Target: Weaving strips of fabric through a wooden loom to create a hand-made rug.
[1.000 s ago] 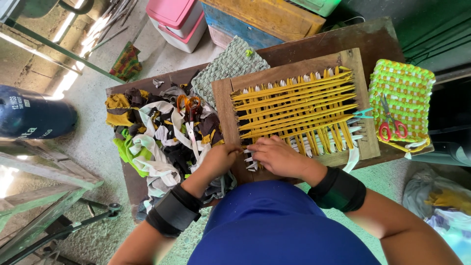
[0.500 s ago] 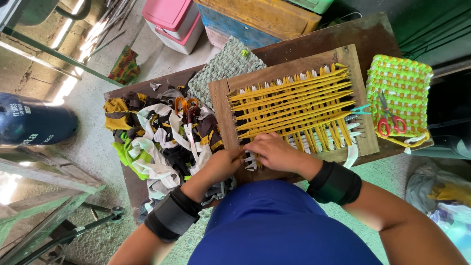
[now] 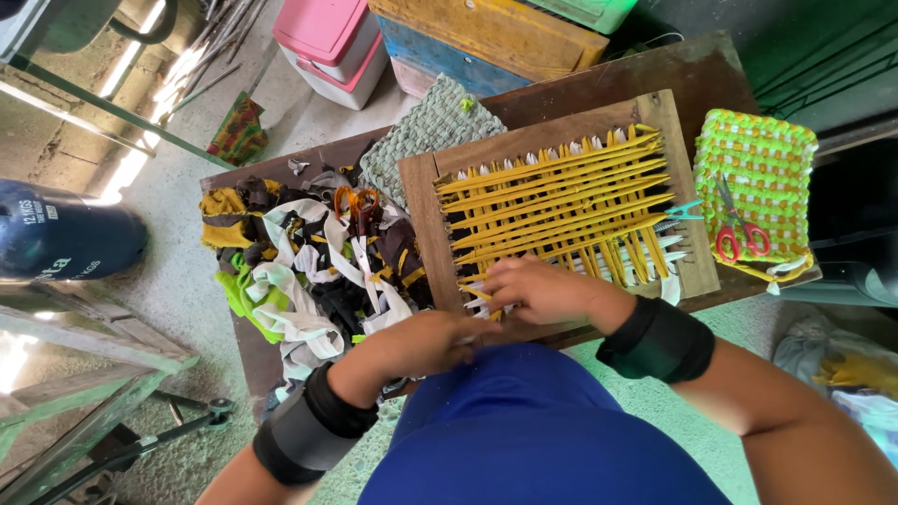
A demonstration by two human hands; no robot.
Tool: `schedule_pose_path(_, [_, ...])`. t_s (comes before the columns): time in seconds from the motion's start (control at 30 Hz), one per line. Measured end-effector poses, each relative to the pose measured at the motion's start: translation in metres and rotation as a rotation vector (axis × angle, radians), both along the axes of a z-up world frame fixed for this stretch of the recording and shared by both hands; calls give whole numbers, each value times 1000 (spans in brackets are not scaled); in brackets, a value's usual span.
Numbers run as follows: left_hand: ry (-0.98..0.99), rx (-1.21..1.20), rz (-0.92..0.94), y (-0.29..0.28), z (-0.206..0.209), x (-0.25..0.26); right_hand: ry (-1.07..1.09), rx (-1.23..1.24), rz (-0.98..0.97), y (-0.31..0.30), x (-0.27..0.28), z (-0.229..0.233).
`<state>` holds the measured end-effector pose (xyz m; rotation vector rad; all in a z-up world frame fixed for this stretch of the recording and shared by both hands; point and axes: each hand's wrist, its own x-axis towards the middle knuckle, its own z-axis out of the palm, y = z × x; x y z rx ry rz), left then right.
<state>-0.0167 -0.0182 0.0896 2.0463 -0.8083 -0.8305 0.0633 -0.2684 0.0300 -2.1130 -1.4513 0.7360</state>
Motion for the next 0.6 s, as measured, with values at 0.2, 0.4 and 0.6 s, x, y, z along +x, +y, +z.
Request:
schedule_pose_path(0.2, [-44,194,150,43,-27,-1,51,46,-77,-19,-2,19])
schedule_pose_path(0.4, [-190,674,250,70,-60,3,302,-69,-168,-23,-4,22])
schedule_pose_path(0.6, [-625,-47,769,65,7,4,296,-113,-265,-19,-3,15])
